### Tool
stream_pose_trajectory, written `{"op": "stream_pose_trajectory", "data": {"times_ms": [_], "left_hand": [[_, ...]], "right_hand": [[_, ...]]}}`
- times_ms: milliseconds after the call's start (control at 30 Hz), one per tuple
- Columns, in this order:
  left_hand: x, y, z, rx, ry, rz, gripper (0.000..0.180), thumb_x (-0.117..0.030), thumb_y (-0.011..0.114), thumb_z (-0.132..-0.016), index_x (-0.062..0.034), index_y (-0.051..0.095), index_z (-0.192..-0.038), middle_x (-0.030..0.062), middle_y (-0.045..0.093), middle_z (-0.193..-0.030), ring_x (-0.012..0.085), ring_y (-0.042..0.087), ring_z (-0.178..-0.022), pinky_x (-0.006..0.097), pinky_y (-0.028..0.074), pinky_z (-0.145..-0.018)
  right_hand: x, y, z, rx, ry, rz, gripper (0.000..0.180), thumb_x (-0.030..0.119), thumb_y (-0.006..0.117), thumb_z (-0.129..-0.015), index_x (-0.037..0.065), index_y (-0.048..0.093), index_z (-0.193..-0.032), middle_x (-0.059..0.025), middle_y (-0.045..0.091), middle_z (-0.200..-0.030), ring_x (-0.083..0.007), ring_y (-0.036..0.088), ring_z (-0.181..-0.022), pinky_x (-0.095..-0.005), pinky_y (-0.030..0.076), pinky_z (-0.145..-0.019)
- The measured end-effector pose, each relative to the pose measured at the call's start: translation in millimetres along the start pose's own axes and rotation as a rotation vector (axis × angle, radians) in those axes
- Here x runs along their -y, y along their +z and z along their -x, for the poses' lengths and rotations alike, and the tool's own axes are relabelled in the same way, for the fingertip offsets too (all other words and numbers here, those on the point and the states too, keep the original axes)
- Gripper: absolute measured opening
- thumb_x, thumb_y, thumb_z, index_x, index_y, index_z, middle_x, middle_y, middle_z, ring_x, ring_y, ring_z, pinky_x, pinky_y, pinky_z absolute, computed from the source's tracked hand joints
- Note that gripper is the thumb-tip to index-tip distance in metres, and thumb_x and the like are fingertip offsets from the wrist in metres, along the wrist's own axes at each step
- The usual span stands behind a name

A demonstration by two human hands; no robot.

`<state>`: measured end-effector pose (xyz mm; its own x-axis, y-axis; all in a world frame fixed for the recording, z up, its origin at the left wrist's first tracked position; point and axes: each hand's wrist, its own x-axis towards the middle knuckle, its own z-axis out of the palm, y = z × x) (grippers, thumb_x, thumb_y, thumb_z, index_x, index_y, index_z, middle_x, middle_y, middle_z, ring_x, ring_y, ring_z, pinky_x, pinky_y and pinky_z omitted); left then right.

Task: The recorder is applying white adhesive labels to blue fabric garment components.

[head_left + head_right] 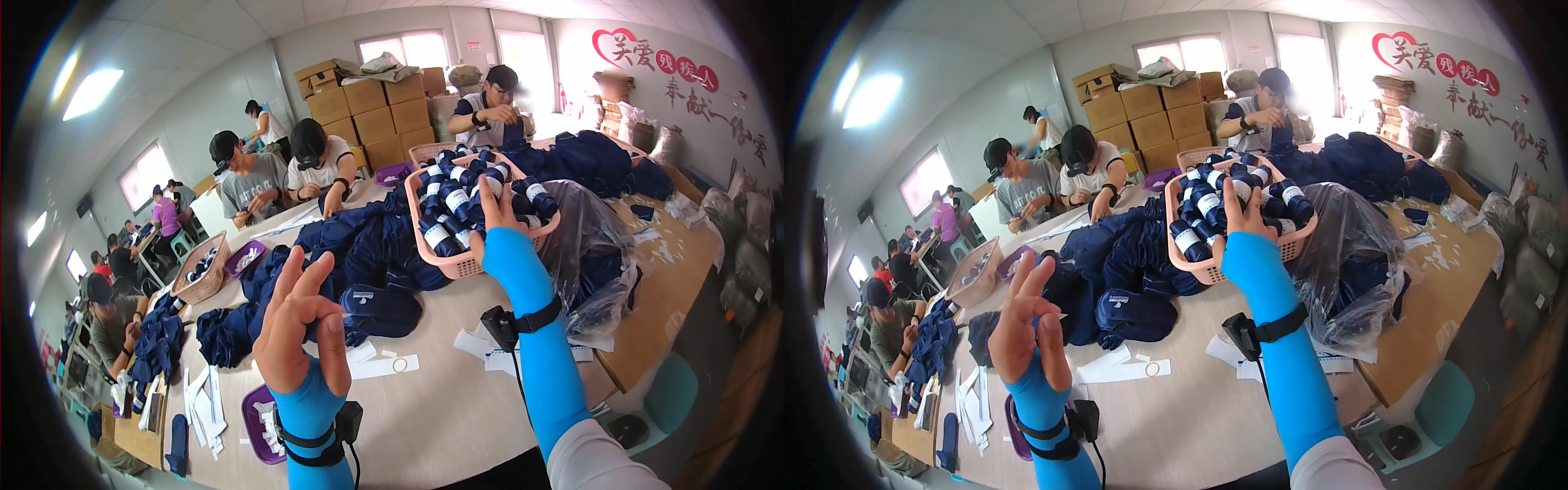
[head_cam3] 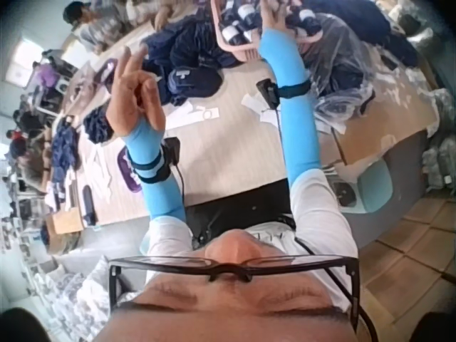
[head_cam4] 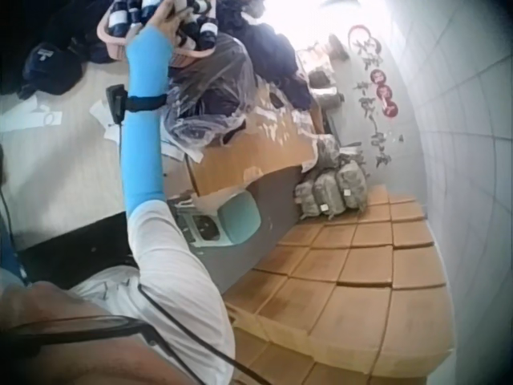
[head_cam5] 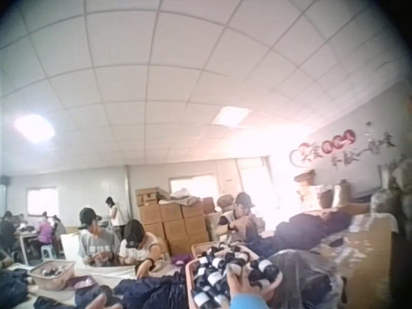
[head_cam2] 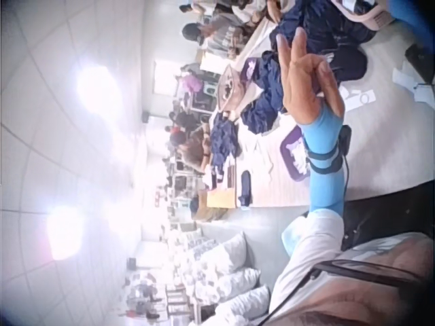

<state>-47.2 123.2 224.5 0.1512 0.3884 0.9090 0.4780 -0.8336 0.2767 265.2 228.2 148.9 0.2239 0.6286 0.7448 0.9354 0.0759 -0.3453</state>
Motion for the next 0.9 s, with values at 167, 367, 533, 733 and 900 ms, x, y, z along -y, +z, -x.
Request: {"op": "stream_pose_trajectory", "data": {"times_ms": [167,367,533,733,900], "left_hand": [[-7,-7,0,-0.006,0.031,-0.016,0.007,0.003,0.063,-0.094,-0.0031,0.063,-0.09,0.0216,0.072,-0.131,0.0436,0.055,-0.141,0.049,0.049,-0.111],[-2,-11,1,-0.046,-0.002,0.01,0.008,-0.002,0.063,-0.098,-0.0037,0.064,-0.09,0.0211,0.073,-0.13,0.041,0.056,-0.14,0.05,0.05,-0.109],[-5,-5,2,-0.004,-0.024,0.018,0.009,-0.003,0.063,-0.098,-0.003,0.065,-0.089,0.0211,0.073,-0.13,0.0395,0.058,-0.139,0.048,0.05,-0.109],[-18,-14,4,-0.013,-0.056,0.052,0.007,-0.002,0.063,-0.097,-0.0027,0.065,-0.09,0.0209,0.073,-0.128,0.0394,0.058,-0.138,0.049,0.049,-0.11],[-29,-47,14,-0.006,-0.008,0.1,0.006,-0.007,0.06,-0.1,-0.0038,0.064,-0.096,0.0198,0.076,-0.117,0.0409,0.063,-0.131,0.049,0.048,-0.108]], "right_hand": [[-18,13,-4,-0.113,0.017,-0.11,0.089,0.022,0.073,-0.088,0.011,0.03,-0.165,-0.0472,0.044,-0.147,-0.0567,0.063,-0.121,-0.0497,0.058,-0.091],[-27,15,-10,-0.441,0.0,-0.114,0.05,0.018,0.083,-0.086,0.005,0.061,-0.129,-0.0176,0.063,-0.1,-0.0377,0.068,-0.097,-0.0465,0.059,-0.077],[-39,26,-11,-0.337,0.083,-0.428,0.049,0.003,0.081,-0.083,0.002,0.061,-0.127,-0.0175,0.068,-0.1,-0.0336,0.071,-0.081,-0.0402,0.059,-0.072],[-21,-5,-9,-0.413,-0.021,-0.362,0.048,0.004,0.077,-0.086,0.003,0.062,-0.131,-0.0194,0.073,-0.115,-0.0318,0.076,-0.092,-0.0392,0.06,-0.075],[2,-42,-13,-0.343,0.001,-0.637,0.047,0.003,0.074,-0.089,0.004,0.061,-0.134,-0.0189,0.073,-0.12,-0.0267,0.076,-0.094,-0.0359,0.059,-0.076]]}}
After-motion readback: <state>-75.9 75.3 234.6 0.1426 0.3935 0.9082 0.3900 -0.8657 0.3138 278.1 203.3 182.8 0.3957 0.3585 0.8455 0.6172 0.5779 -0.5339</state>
